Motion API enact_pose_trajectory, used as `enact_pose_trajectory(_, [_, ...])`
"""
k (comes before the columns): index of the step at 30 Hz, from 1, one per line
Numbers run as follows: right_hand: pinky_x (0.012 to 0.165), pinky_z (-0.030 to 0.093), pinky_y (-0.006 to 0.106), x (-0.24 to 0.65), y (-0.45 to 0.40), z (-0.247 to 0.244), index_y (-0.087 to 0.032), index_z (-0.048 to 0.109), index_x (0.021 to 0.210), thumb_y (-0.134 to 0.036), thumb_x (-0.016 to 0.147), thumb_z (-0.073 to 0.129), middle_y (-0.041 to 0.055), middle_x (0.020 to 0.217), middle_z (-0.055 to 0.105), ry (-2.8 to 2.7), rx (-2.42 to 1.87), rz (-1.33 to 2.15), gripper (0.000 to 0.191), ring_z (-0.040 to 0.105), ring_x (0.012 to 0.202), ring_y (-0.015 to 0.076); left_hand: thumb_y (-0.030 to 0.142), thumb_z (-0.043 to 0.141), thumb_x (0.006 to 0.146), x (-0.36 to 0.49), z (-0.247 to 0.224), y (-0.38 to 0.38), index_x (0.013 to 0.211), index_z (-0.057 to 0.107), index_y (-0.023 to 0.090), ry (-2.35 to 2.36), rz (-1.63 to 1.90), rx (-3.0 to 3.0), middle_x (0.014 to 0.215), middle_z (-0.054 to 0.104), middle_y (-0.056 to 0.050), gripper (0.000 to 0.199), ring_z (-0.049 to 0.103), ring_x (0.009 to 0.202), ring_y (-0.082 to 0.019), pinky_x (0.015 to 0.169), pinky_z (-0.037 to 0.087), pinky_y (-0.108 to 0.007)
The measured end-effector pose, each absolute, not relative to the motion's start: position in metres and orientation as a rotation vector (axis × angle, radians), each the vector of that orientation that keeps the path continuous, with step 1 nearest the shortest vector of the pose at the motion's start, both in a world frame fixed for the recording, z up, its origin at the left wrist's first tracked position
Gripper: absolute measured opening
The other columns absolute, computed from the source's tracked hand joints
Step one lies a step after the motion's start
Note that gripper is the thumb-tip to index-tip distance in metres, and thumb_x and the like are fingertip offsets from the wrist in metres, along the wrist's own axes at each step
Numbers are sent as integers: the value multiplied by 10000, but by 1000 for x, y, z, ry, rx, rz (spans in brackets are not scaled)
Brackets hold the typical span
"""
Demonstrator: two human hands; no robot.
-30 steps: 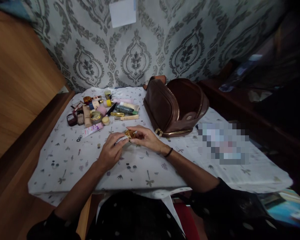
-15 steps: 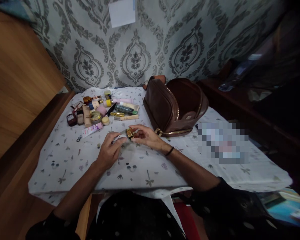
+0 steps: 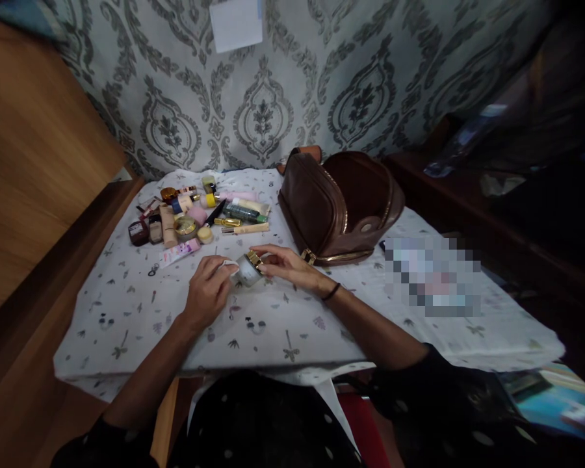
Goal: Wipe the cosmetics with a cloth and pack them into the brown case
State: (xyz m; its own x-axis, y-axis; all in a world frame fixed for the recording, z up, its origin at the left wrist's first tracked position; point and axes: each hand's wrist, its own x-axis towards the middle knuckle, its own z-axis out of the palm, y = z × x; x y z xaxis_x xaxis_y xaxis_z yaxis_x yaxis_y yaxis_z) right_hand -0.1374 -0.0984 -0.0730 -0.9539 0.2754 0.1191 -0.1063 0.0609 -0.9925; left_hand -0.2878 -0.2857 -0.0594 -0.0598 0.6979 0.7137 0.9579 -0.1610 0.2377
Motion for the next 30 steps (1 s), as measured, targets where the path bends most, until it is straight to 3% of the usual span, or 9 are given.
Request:
enact_pose_trajectory(4, [614,491,230,-137,-100,-75,-180,615,1302,-413,794,773,32,945,668,-2064,-140,1961,581,553,685,99,46,470,925,-285,-59,-285,1138,630,212,-1737,-1071,-1901,1035,639,-82,314,575,1003,-221,871,519,-391])
enact_pose_trajectory(10, [710,521,260,-145,-109,-78,-231,649,1284,-436,787,781,68,1172,644,-2091,-91,1694,553,587,808,119,48,491,931,-280,-56,-285,1170,614,225,-1607,-1089,-2012,1104,651,-93,321,574,1072,-229,926,521,-428])
enact_pose_trajectory(12, [708,521,256,-146,-109,-79,-214,653,1272,-453,804,761,66,1128,657,-2078,-112,1696,536,589,809,124,48,497,925,-282,-56,-285,1114,629,211,-1616,-1081,-2010,1094,660,-97,282,571,1075,-236,921,523,-437])
enact_pose_trajectory(16, [576,484,211,-145,-103,-81,-195,601,1308,-465,842,717,6,862,630,-2022,-202,1868,552,552,659,97,34,496,909,-286,-59,-286,1015,633,192,-1659,-1069,-1982,1052,666,-93,234,566,1035,-232,898,525,-431])
enact_pose_trajectory(24, [582,506,214,-142,-105,-78,-221,587,1287,-363,738,813,38,1097,616,-1965,-201,1994,610,542,650,66,34,487,919,-283,-59,-285,1094,637,178,-1685,-1050,-1919,1097,647,-116,271,568,1030,-230,899,522,-415])
enact_pose_trajectory(27, [547,458,206,-143,-107,-77,-211,599,1251,-361,732,816,32,1068,627,-2015,-206,1884,582,518,623,64,29,502,920,-281,-60,-285,1136,629,175,-1639,-1022,-1964,1120,646,-125,289,561,1072,-235,933,521,-425])
enact_pose_trajectory(30, [545,431,207,-145,-105,-79,-195,614,1196,-388,743,805,6,919,630,-2068,-258,1736,527,520,620,80,18,497,916,-282,-62,-284,1132,637,179,-1616,-982,-2028,1122,654,-120,303,555,1099,-242,949,522,-435])
